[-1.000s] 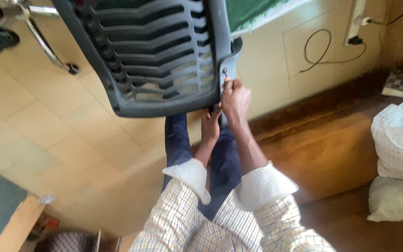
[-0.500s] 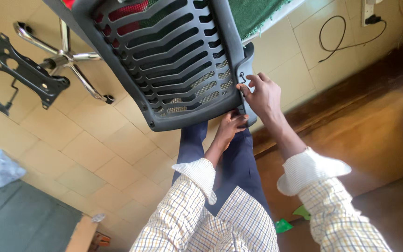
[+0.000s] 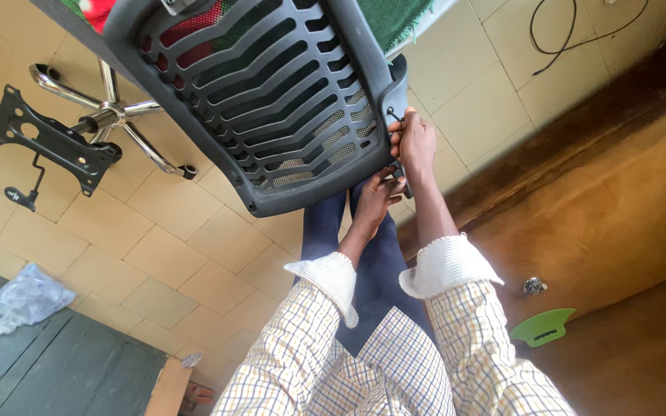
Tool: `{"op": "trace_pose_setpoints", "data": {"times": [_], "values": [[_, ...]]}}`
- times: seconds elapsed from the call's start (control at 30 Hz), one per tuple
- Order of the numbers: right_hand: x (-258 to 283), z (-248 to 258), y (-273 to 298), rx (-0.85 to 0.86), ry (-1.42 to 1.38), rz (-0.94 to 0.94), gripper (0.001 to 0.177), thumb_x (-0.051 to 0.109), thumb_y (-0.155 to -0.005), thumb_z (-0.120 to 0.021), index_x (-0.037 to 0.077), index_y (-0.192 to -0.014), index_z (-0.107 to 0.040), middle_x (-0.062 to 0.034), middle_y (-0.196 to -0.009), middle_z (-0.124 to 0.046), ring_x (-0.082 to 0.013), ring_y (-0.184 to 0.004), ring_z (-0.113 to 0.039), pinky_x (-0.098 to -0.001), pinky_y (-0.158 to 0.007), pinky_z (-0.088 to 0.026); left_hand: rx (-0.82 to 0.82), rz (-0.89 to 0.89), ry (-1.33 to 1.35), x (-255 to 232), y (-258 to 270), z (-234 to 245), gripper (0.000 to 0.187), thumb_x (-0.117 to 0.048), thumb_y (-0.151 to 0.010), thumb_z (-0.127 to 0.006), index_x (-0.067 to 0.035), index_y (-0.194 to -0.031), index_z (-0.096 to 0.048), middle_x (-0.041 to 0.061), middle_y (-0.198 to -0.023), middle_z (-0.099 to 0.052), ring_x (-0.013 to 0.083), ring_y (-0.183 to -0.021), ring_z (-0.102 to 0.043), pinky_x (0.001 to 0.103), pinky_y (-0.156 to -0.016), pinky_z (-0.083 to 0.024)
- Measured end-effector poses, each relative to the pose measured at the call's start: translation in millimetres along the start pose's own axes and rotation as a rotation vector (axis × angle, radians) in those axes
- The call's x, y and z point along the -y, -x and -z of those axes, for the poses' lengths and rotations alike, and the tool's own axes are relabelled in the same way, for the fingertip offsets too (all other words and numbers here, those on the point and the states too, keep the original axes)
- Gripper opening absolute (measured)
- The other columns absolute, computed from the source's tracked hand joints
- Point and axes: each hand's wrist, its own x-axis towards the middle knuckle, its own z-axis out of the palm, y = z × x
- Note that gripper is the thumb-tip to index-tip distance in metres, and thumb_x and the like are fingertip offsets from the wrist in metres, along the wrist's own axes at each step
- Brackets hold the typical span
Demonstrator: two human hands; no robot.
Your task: The person attaches a plastic armrest to the underside of an office chair seat using a screwdriver and screws. They align the armrest, insert screws, and tighten them to secure the part.
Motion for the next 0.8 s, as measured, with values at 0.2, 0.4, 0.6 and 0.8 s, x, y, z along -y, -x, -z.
{"op": "trace_pose_setpoints", "data": {"times": [0.2, 0.4, 0.6, 0.8], "values": [[37.9, 24.3, 37.8, -0.141, 0.606, 0.733, 0.037, 0.036, -0.093, -0.073, 0.002, -0.109, -0.069, -0.0059, -0.077, -0.069, -0.0231, -0.067, -0.067, -0.0358, -0.058, -0.052, -0.036, -0.050, 0.012, 9.1, -9.6, -3.9, 0.045, -0.036, -0.100, -0.070, 0.003, -0.124, -0.070, 0.004, -0.101, -0.070, 0.0108, -0.091, -0.068, 0.028, -0.084, -0.055], [46.8, 41.4, 31.1, 0.017, 0.855, 0.973, 0.022, 0.027, -0.090, -0.081, 0.006, -0.089, -0.074, -0.0102, -0.079, -0.071, -0.0304, -0.065, -0.069, -0.0439, -0.058, -0.052, -0.057, -0.116, -0.071, 13.7, -11.6, -11.5, 0.045, -0.031, -0.095, -0.074, 0.001, -0.125, -0.068, 0.002, -0.105, -0.071, 0.0072, -0.093, -0.063, 0.026, -0.085, -0.052], [28.5, 29.0, 1.2, 0.046, 1.041, 0.912, 0.035, 0.030, -0.099, -0.069, 0.006, -0.073, -0.072, -0.0149, -0.069, -0.067, -0.0335, -0.062, -0.066, -0.0450, -0.060, -0.053, -0.236, -0.161, -0.087, 9.0, -11.6, -26.4, 0.040, -0.031, -0.091, -0.075, -0.002, -0.118, -0.065, -0.001, -0.098, -0.069, 0.0040, -0.087, -0.061, 0.022, -0.081, -0.047], [17.3, 1.2, 1.2, 0.138, 0.239, 0.078, 0.044, 0.034, -0.104, -0.058, -0.002, -0.087, -0.076, -0.0132, -0.065, -0.069, -0.0227, -0.052, -0.063, -0.0425, -0.056, -0.049, -0.271, -0.152, 0.274, 15.9, -19.3, -26.0, 0.025, -0.026, -0.090, -0.081, -0.008, -0.100, -0.066, -0.006, -0.078, -0.050, 0.0058, -0.067, -0.038, 0.026, -0.063, -0.029]]}}
